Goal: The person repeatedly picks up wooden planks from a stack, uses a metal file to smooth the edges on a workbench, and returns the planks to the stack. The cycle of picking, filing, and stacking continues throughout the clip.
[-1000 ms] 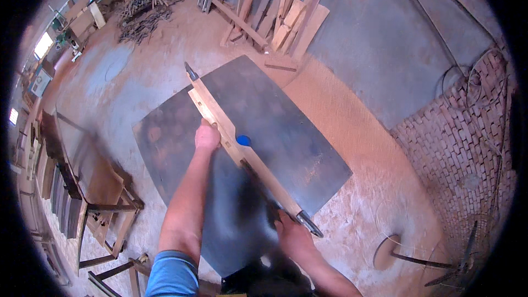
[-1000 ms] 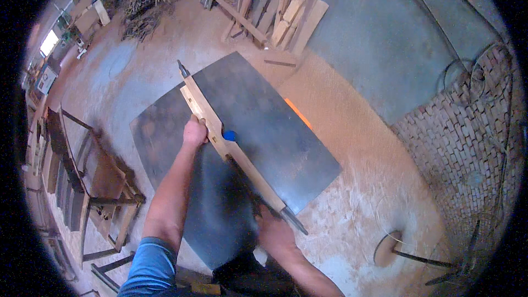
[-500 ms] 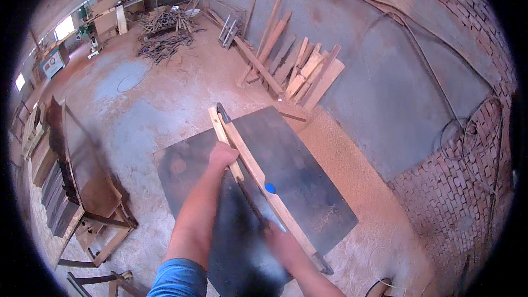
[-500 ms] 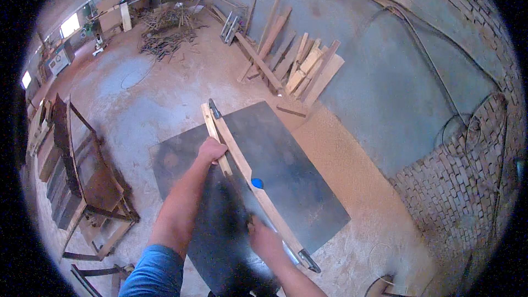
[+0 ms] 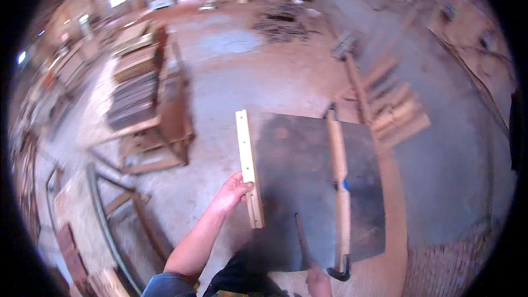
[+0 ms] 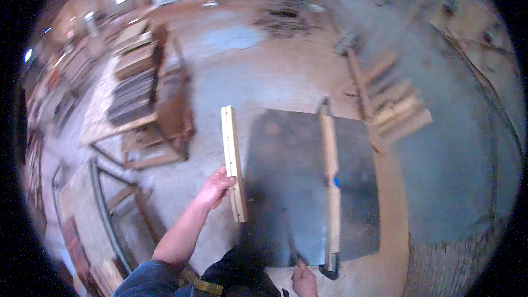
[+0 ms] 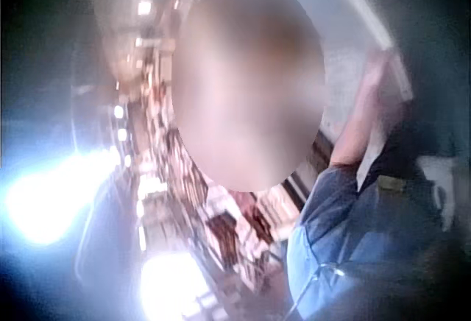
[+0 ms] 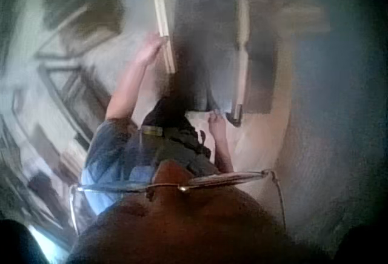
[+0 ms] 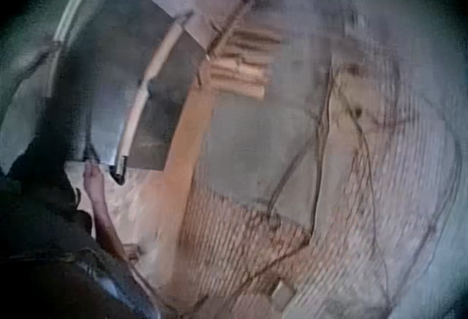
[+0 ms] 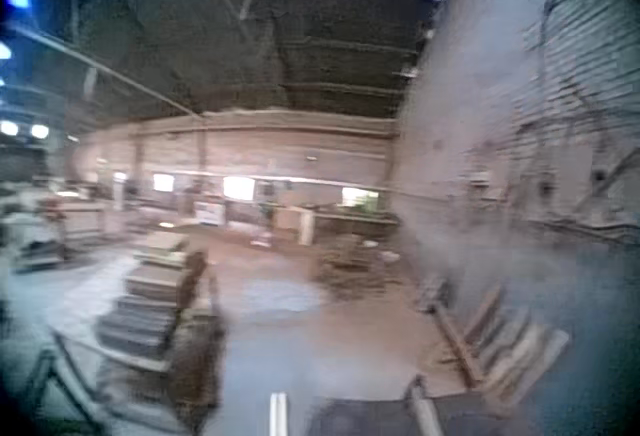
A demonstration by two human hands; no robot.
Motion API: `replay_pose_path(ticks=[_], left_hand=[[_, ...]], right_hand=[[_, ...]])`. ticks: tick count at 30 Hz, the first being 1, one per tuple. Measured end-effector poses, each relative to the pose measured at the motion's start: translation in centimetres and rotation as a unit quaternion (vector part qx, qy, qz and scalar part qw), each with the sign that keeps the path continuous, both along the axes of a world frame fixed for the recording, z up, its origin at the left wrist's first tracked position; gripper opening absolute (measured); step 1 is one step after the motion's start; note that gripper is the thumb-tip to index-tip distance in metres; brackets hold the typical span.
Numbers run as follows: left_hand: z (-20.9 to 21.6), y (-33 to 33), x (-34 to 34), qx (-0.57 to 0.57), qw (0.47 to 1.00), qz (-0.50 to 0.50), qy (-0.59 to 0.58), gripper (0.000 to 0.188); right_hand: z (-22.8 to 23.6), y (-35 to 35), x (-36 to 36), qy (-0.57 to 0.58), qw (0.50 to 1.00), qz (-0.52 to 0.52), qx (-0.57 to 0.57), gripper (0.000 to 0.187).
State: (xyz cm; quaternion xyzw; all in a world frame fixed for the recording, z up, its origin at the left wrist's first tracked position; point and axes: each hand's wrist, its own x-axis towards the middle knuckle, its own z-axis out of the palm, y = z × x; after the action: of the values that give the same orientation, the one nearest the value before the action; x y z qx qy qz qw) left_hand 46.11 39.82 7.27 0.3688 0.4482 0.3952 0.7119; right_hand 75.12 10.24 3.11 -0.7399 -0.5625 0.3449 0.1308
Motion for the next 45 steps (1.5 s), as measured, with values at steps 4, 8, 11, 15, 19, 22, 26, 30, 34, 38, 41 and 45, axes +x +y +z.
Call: replay_pose_path(ticks=[4,8,11,15,19,22,26,30,34,38,41,45], left_hand=[[0.9,-9.5,-7.6,0.000,0.983,0.172,0.063,0.028],[-0.4,-20.7,-16.4,-0.026,0.921,0.338,0.191,0.028],[-1.6,-29.7,-21.7,-0.066,0.817,0.493,0.290,0.033],[-2.2,-39.4,-26.8,-0.129,0.629,0.673,0.367,0.035],[-2.0,-48.0,-31.3,-0.236,0.503,0.746,0.367,0.040],[-1.8,-51.5,-34.0,-0.297,0.363,0.761,0.449,0.044],[-4.6,-55.5,-37.6,-0.343,0.252,0.749,0.507,0.044],[-5.3,-56.0,-40.1,-0.425,0.258,0.731,0.467,0.044],[-7.1,-56.0,-40.6,-0.447,0.237,0.718,0.478,0.046],[-6.7,-55.6,-40.9,-0.494,0.223,0.667,0.512,0.048],[-7.3,-55.1,-41.3,-0.484,0.161,0.620,0.596,0.049],[-6.5,-55.0,-41.4,-0.524,0.212,0.604,0.562,0.053]], right_hand=[[3.7,2.6,-1.6,0.047,0.997,0.021,-0.051,0.042],[2.3,3.2,-3.9,0.036,0.993,0.096,-0.051,0.047],[2.6,3.9,-7.1,0.062,0.975,0.211,-0.009,0.048],[2.3,5.3,-12.0,0.070,0.945,0.318,0.027,0.047],[6.4,8.0,-19.7,-0.012,0.928,0.351,-0.126,0.046],[7.1,9.8,-25.6,-0.042,0.910,0.401,-0.095,0.046],[6.3,12.1,-32.1,0.019,0.885,0.463,-0.036,0.043],[7.4,13.8,-39.6,-0.018,0.867,0.494,-0.060,0.039],[9.5,14.3,-45.3,0.004,0.843,0.536,-0.033,0.038],[7.2,16.7,-47.5,-0.022,0.805,0.593,0.004,0.038],[6.6,18.0,-48.9,-0.027,0.799,0.601,-0.006,0.038],[6.6,19.2,-50.4,-0.015,0.801,0.598,-0.019,0.037]])
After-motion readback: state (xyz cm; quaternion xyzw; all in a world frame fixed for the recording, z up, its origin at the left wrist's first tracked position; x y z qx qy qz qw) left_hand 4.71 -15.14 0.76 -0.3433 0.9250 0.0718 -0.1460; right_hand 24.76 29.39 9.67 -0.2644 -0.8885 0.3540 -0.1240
